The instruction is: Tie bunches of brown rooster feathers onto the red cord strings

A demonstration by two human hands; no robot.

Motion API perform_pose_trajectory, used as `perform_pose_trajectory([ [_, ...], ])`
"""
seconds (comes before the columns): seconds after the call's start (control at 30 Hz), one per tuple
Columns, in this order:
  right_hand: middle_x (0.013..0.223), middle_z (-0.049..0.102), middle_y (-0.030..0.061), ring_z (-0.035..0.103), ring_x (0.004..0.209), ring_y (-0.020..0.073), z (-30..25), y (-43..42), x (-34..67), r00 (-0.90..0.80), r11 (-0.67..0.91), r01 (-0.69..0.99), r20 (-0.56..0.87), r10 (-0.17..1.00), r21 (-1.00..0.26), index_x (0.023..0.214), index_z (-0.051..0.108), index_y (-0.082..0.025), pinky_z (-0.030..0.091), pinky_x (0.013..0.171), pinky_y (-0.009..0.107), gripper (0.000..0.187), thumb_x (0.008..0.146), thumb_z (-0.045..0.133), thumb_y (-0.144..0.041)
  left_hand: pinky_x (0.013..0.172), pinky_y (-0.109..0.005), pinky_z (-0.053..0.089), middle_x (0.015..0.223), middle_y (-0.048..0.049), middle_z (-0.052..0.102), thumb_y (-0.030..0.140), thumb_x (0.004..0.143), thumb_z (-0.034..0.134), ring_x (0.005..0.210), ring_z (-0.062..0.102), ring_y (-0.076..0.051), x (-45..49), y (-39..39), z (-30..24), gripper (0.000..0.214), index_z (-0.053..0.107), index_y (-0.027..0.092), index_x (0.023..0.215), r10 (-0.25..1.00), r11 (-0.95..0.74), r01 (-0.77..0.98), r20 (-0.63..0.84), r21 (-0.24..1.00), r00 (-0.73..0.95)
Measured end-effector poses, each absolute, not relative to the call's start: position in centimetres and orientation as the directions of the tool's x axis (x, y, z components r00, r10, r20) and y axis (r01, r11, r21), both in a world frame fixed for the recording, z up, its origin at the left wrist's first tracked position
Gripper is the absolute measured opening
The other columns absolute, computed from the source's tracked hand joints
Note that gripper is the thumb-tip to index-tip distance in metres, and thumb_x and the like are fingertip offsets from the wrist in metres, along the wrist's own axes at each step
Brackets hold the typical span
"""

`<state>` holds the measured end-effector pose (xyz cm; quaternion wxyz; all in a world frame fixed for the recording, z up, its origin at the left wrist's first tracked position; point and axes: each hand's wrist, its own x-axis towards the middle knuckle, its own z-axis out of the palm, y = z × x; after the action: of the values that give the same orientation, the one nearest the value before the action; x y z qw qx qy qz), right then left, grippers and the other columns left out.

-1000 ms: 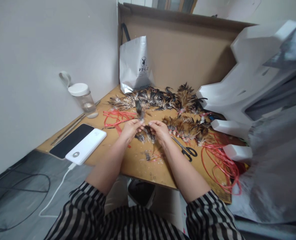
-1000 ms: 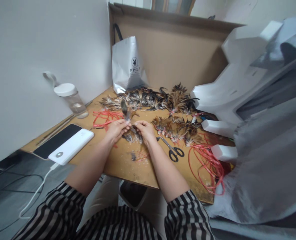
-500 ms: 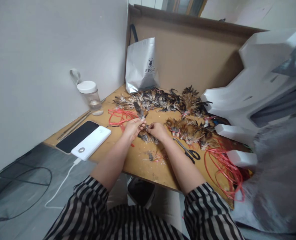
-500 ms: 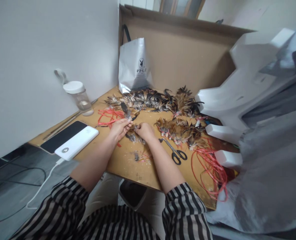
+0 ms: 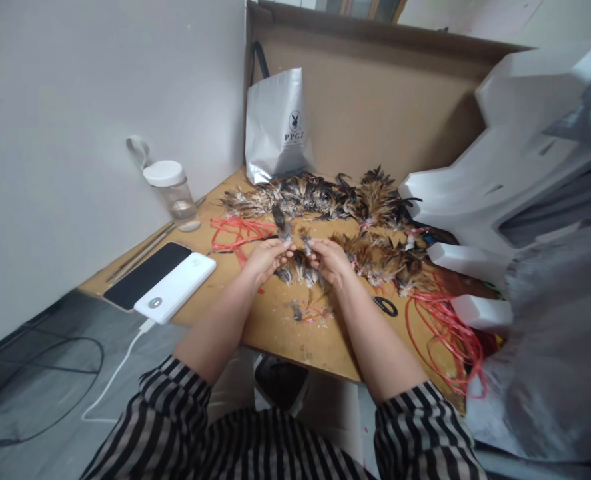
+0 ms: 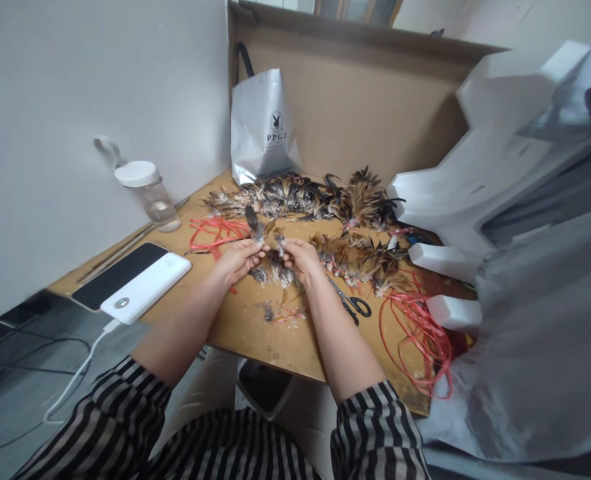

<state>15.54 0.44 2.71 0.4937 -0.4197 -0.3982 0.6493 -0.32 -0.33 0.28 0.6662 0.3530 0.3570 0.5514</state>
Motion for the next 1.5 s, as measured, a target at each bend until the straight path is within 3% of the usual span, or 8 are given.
perform_pose_trajectory([
  [0.2,0.055,0.060,-0.0020,0.049,0.045,0.0041,2.2,0.3,15.4,-0.216,-0.244,-0.443,-0.162,0.963,-0.862,0.068,0.056,-0.015,0.038,0.039,0.012,0.020,0.055,0.071,-0.016,0.048,-0.011,0.043,0.081,-0.0100,0.067,0.015,0.066,0.066,0.060,0.059,-0.006,-0.1,-0.6,0.0,0.014,0.064,0.008,0.078,0.958,0.197,-0.448,-0.073,0.872,0.279],
  [0.47,0.055,0.061,-0.0005,0.053,0.046,0.0054,1.7,0.5,15.2,-0.200,-0.249,-0.470,-0.173,0.964,-0.847,0.069,0.058,-0.015,0.045,0.042,0.013,0.013,0.060,0.066,-0.011,0.048,-0.011,0.044,0.067,-0.0066,0.065,0.015,0.065,0.068,0.055,0.059,-0.007,0.1,-0.8,0.1,0.015,0.063,0.007,0.076,0.951,0.237,-0.436,-0.115,0.868,0.288],
  [0.63,0.050,0.059,-0.0012,0.054,0.045,0.0068,1.6,0.2,14.6,-0.029,-0.138,-0.413,-0.138,0.990,-0.900,0.060,0.050,-0.016,0.044,0.041,0.014,0.018,0.060,0.068,-0.016,0.048,-0.012,0.044,0.063,-0.0055,0.064,0.017,0.063,0.070,0.055,0.059,-0.007,0.2,-0.8,0.1,0.017,0.062,0.008,0.075,0.955,0.229,-0.412,-0.121,0.882,0.273],
  [0.87,0.043,0.053,-0.0045,0.047,0.038,0.0061,1.6,-0.3,14.0,0.023,-0.048,-0.301,-0.058,0.998,-0.952,0.055,0.043,-0.017,0.032,0.033,0.014,0.029,0.054,0.070,-0.027,0.050,-0.012,0.044,0.063,-0.0048,0.063,0.021,0.061,0.071,0.053,0.057,-0.005,0.5,-1.0,0.1,0.018,0.063,0.008,0.071,0.967,0.170,-0.351,-0.087,0.921,0.240],
  [1.07,0.057,0.059,-0.0023,0.044,0.042,0.0038,2.1,-0.4,14.3,-0.116,-0.167,-0.427,-0.129,0.985,-0.889,0.057,0.048,-0.016,0.031,0.035,0.015,0.031,0.053,0.073,-0.032,0.049,-0.011,0.042,0.069,-0.0053,0.064,0.016,0.063,0.069,0.055,0.054,-0.004,0.2,-0.7,0.1,0.014,0.065,0.008,0.073,0.966,0.172,-0.480,-0.053,0.860,0.251],
  [1.23,0.061,0.061,-0.0008,0.043,0.044,0.0034,2.4,-0.8,14.1,-0.220,-0.219,-0.413,-0.136,0.966,-0.884,0.061,0.053,-0.015,0.031,0.037,0.015,0.029,0.052,0.074,-0.031,0.048,-0.010,0.041,0.067,-0.0042,0.064,0.014,0.062,0.069,0.055,0.054,-0.003,0.2,-0.6,0.3,0.011,0.064,0.008,0.071,0.970,0.157,-0.536,-0.028,0.830,0.240],
  [1.5,0.057,0.060,-0.0005,0.042,0.044,0.0038,2.0,-0.8,13.6,-0.169,-0.169,-0.419,-0.106,0.980,-0.892,0.056,0.050,-0.015,0.028,0.038,0.016,0.030,0.046,0.076,-0.028,0.049,-0.011,0.041,0.067,-0.0044,0.064,0.014,0.064,0.068,0.054,0.055,-0.004,0.3,-0.7,0.3,0.011,0.064,0.008,0.072,0.969,0.157,-0.541,-0.022,0.826,0.248],
])
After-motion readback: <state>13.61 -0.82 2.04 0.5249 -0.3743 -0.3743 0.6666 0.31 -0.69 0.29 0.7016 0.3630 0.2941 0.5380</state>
